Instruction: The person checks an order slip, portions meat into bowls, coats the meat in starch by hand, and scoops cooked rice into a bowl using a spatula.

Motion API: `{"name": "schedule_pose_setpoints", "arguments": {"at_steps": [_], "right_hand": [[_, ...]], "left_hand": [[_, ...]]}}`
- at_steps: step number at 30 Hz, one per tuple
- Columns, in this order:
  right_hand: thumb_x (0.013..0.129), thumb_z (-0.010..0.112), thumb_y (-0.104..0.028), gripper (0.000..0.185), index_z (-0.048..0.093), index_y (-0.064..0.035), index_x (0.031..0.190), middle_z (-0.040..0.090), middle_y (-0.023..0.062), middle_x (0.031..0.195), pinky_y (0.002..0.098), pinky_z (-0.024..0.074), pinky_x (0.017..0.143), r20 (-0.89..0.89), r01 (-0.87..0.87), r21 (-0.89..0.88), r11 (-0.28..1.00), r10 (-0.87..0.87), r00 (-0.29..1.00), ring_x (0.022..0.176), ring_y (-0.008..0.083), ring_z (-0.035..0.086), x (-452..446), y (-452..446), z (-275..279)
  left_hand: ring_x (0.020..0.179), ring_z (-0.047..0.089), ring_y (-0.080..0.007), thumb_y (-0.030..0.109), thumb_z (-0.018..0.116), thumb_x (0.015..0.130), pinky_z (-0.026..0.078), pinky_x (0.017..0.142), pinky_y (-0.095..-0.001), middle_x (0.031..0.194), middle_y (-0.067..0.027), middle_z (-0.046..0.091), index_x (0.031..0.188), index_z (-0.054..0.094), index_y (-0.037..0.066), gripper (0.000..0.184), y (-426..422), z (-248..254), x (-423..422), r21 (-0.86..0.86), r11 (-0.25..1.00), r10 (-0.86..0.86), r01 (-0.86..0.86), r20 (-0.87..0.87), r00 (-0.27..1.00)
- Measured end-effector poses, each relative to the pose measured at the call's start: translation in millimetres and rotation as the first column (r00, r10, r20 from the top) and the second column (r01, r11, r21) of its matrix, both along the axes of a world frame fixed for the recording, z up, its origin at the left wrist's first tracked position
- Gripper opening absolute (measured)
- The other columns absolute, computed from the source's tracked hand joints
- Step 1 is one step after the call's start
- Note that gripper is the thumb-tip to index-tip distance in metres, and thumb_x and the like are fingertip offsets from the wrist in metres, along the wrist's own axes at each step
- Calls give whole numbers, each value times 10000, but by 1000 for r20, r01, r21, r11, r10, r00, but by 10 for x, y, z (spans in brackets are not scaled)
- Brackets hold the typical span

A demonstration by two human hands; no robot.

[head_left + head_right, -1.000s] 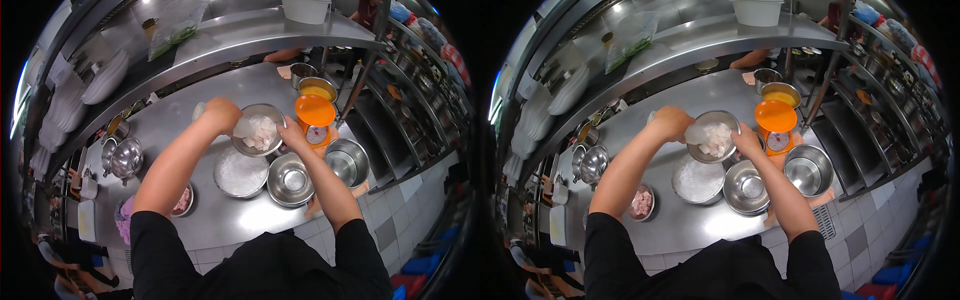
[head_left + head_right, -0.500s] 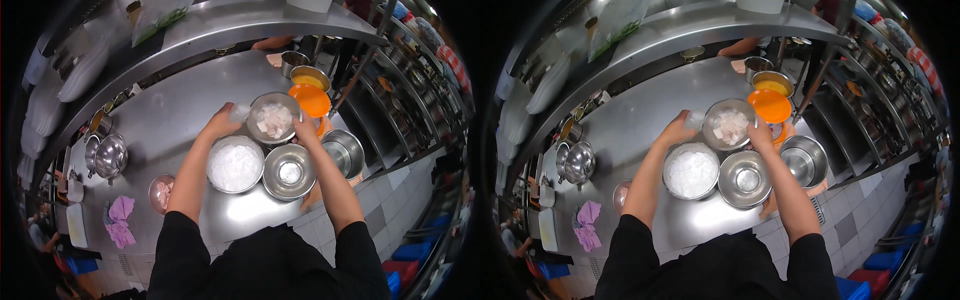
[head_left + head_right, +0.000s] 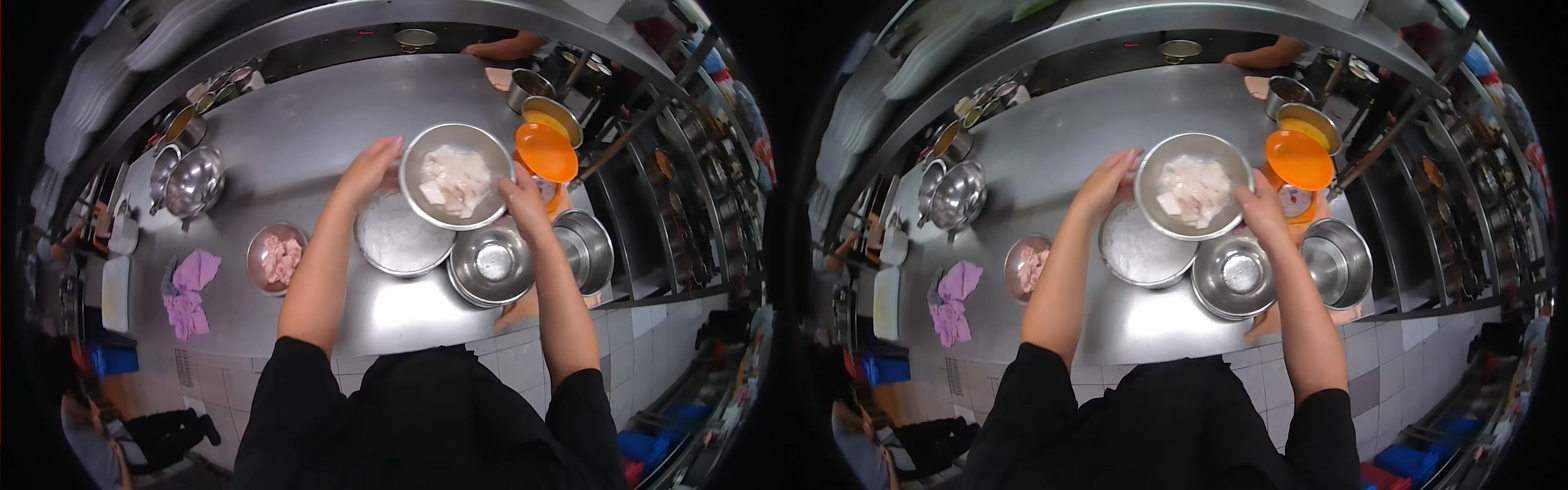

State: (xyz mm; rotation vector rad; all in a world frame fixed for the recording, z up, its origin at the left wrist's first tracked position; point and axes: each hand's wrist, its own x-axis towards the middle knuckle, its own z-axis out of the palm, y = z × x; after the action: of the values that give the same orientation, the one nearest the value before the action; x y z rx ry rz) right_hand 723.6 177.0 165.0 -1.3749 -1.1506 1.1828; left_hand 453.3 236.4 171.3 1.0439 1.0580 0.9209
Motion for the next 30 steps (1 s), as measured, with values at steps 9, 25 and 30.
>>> {"name": "schedule_pose_setpoints", "arguments": {"at_steps": [9, 25, 30], "right_hand": [[956, 501, -371, 427, 582, -6, 1162, 663, 137, 866, 318, 535, 541, 14, -503, -122, 856, 508, 861, 661, 216, 649, -1059, 245, -201], [728, 737, -91, 502, 586, -75, 1207, 662, 139, 844, 354, 537, 570, 562, -370, -731, 573, 813, 150, 658, 239, 676, -1627, 371, -1224], [732, 744, -69, 500, 578, -47, 1203, 627, 114, 943, 323, 537, 582, 399, -314, -668, 674, 681, 613, 724, 204, 646, -1375, 377, -991]], "left_hand": [[1117, 588, -241, 236, 541, 974, 512, 924, -378, 1240, -137, 578, 1328, 458, 33, 416, -1247, -240, -881, -105, 858, 513, -503, 220, 829], [1123, 588, -226, 250, 521, 979, 529, 880, -354, 1265, -125, 561, 1327, 457, 37, 414, -1772, -393, -2571, -159, 806, 590, -570, 293, 752], [1108, 595, -228, 261, 521, 984, 527, 873, -350, 1241, -131, 574, 1324, 448, 28, 418, -1437, -456, -2565, -178, 866, 499, -467, 259, 827]]}}
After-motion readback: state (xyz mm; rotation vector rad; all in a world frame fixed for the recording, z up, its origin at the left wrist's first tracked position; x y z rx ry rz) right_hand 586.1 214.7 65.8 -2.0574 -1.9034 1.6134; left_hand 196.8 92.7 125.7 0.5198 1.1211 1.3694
